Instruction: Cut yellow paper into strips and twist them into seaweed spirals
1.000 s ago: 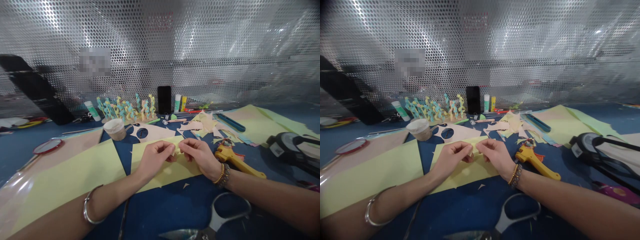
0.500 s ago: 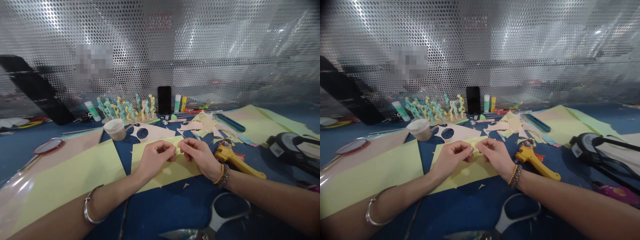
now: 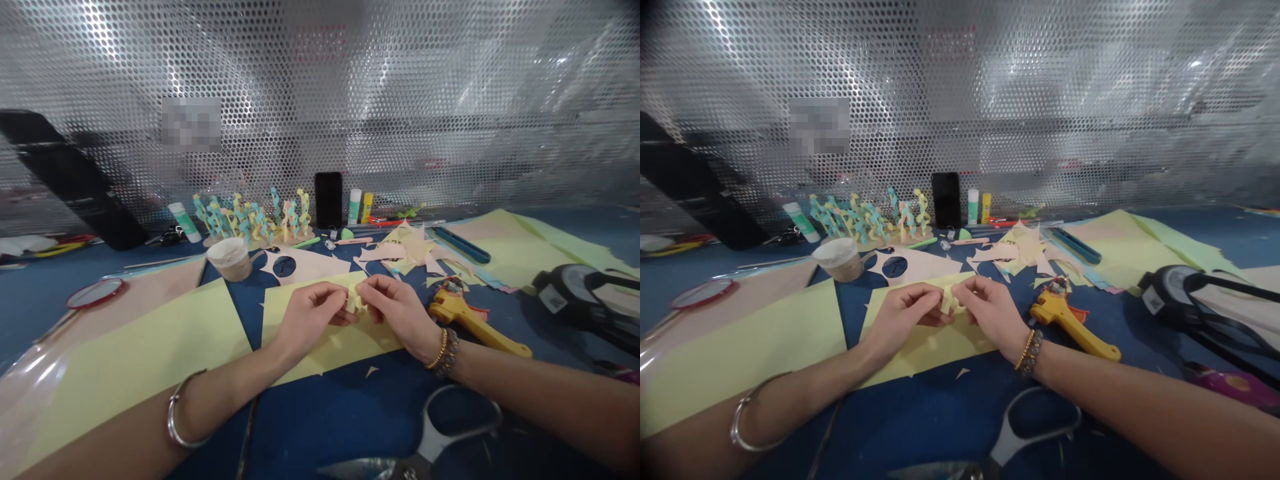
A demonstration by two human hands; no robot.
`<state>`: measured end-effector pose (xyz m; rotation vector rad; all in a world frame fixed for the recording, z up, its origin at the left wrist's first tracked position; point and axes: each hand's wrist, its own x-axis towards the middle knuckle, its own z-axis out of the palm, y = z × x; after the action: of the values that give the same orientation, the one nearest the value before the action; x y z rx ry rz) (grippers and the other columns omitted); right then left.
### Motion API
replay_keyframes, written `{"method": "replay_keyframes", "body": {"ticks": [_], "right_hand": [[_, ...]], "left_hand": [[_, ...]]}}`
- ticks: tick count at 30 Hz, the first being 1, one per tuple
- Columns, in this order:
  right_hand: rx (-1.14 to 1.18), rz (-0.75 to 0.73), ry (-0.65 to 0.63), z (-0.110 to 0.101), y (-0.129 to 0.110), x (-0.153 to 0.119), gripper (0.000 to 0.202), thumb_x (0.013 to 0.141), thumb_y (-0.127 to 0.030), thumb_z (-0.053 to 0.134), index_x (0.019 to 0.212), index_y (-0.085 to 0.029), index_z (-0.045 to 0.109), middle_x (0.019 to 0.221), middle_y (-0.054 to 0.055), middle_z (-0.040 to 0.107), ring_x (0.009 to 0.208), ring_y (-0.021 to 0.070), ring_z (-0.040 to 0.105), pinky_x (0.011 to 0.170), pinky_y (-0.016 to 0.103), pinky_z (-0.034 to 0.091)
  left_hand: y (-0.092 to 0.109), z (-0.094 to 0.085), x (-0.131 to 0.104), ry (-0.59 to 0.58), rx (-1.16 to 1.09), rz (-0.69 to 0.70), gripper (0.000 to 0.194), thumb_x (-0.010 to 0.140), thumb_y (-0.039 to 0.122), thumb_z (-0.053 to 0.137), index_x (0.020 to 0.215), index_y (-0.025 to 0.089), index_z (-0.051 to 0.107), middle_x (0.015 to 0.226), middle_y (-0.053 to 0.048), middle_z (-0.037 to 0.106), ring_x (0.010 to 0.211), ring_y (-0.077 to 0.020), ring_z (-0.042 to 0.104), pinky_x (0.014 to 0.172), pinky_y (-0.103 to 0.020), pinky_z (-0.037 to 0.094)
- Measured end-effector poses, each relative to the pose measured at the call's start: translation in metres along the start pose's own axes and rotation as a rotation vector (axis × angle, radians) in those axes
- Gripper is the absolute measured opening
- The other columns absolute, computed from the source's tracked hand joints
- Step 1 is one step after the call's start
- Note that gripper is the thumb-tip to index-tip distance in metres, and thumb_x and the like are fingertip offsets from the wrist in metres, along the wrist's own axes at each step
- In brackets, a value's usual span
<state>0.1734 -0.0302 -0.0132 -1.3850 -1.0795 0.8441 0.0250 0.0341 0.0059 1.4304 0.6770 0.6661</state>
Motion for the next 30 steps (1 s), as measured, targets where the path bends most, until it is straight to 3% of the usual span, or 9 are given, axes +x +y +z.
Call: {"method": "replay_keyframes", "body": {"ticks": [20, 24, 30], "right_hand": [[0.040, 0.016, -0.017, 0.0005, -0.0033, 0.0001, 0.029, 0.074, -0.045, 0.063, 0.070, -0.016, 0.059, 0.049, -0.006, 0.047, 0.043, 0.0068, 0.040, 0.044, 0.021, 0.031], [-0.003, 0.018, -0.002, 0.0012, -0.0056, -0.0009, 0.030, 0.073, -0.046, 0.062, 0.066, -0.017, 0.057, 0.047, -0.006, 0.045, 0.042, 0.0068, 0.038, 0.043, 0.021, 0.029], [-0.039, 0.006, 0.006, 0.0003, -0.0053, -0.0012, 0.031, 0.072, -0.046, 0.063, 0.065, -0.017, 0.057, 0.048, -0.005, 0.046, 0.042, 0.0071, 0.039, 0.043, 0.021, 0.029]], "left_hand": [[-0.0015, -0.0007, 0.0011, 0.032, 0.024, -0.032, 0.018, 0.075, 0.033, 0.066, 0.075, 0.015, 0.062, 0.068, -0.001, 0.067, 0.063, -0.0162, 0.070, 0.059, -0.022, 0.055], [-0.0004, -0.0015, 0.0007, 0.019, 0.011, -0.012, 0.025, 0.080, 0.040, 0.057, 0.074, 0.015, 0.061, 0.076, -0.002, 0.064, 0.054, -0.0131, 0.065, 0.046, -0.020, 0.049], [-0.0020, -0.0022, 0.0023, 0.082, 0.187, 0.047, 0.018, 0.075, 0.034, 0.064, 0.069, 0.017, 0.063, 0.043, 0.006, 0.050, 0.035, -0.0063, 0.042, 0.034, -0.015, 0.032]]}}
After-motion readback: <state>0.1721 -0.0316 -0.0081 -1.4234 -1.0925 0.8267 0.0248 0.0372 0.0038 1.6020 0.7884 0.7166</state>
